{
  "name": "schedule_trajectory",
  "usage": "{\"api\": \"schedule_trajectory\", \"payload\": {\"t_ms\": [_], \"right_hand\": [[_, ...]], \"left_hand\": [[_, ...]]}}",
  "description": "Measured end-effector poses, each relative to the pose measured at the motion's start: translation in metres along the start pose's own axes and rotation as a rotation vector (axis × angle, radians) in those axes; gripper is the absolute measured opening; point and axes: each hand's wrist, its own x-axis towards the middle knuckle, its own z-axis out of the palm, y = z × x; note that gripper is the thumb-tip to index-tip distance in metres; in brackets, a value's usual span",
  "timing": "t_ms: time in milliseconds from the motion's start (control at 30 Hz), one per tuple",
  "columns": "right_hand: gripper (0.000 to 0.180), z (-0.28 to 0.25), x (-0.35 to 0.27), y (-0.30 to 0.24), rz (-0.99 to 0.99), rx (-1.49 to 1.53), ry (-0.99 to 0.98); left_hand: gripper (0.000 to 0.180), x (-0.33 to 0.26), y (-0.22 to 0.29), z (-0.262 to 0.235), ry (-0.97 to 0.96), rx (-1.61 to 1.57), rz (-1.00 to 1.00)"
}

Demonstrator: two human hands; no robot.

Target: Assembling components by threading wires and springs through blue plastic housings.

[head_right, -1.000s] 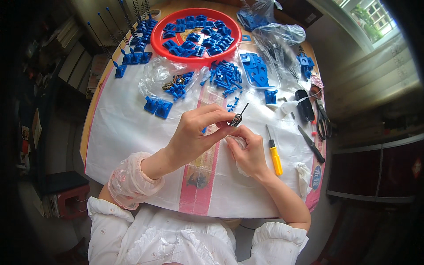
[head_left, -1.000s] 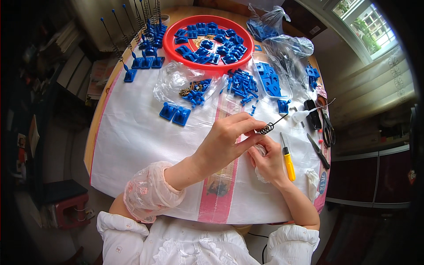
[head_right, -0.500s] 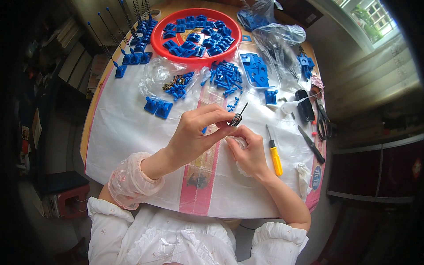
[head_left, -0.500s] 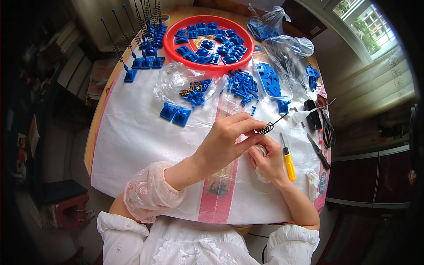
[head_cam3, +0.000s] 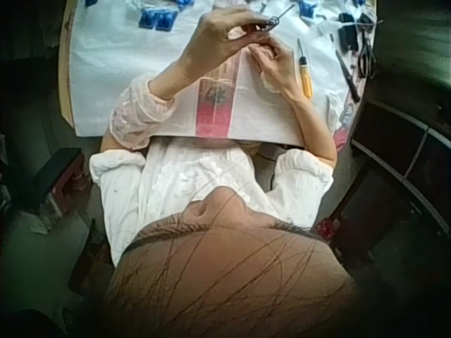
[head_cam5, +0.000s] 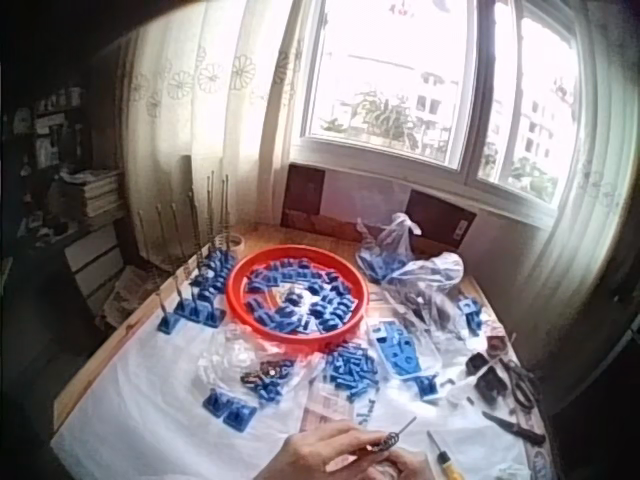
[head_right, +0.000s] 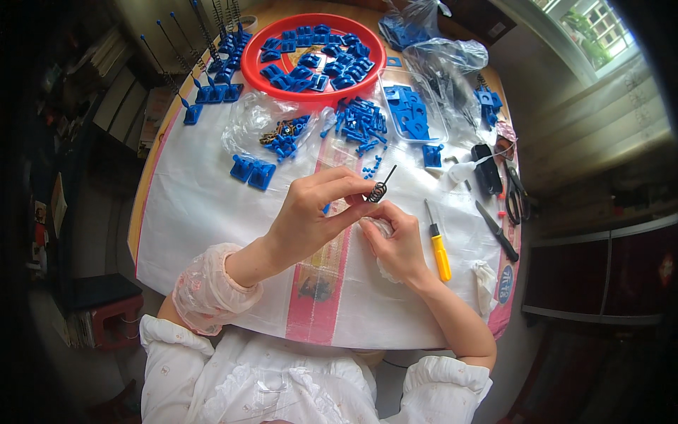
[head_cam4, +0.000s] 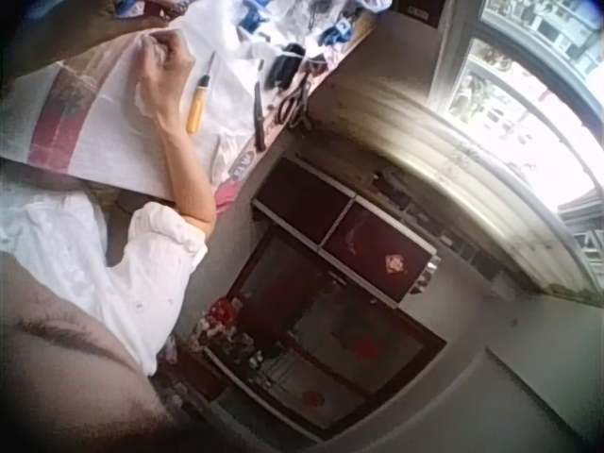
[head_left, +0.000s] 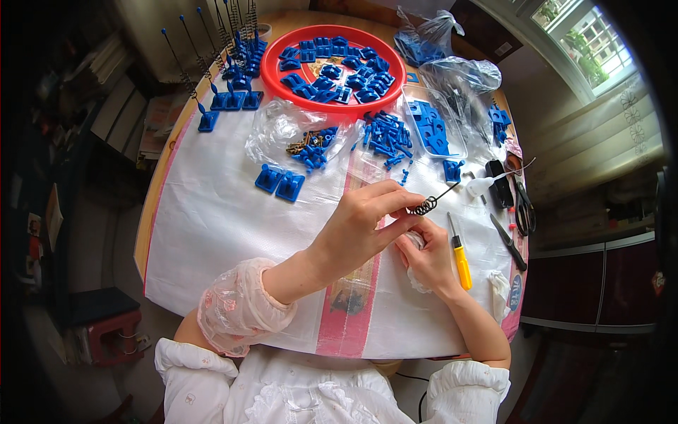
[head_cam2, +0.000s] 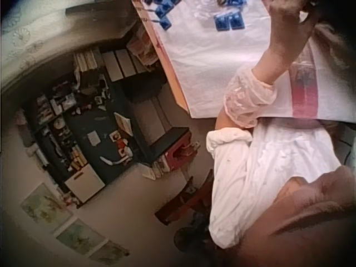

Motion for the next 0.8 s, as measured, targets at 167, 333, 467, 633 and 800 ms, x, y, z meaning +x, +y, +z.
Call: {"api": "schedule_trajectory", "payload": {"t_ms": [167,333,467,633,800], "right_hand": [[0.016,0.0,0.0,-0.002,-0.004,0.018,-0.007],[0.013,-0.001,0.0,-0.007,0.053,0.045,-0.029],[0.013,-0.01,0.003,0.0,0.102,0.105,-0.03],[0.021,-0.009,0.009,-0.007,0.066,0.144,-0.043],[0.032,-0.007,0.014,-0.008,-0.094,0.041,-0.081]], "left_hand": [[0.025,0.0,0.001,-0.001,0.004,-0.005,-0.008],[0.025,0.0,0.001,-0.001,0.004,0.002,-0.012],[0.025,0.0,0.001,0.0,0.007,0.0,-0.007],[0.026,0.0,0.003,0.0,0.004,-0.019,-0.003],[0.027,0.0,0.002,0.0,0.004,-0.025,-0.01]]}}
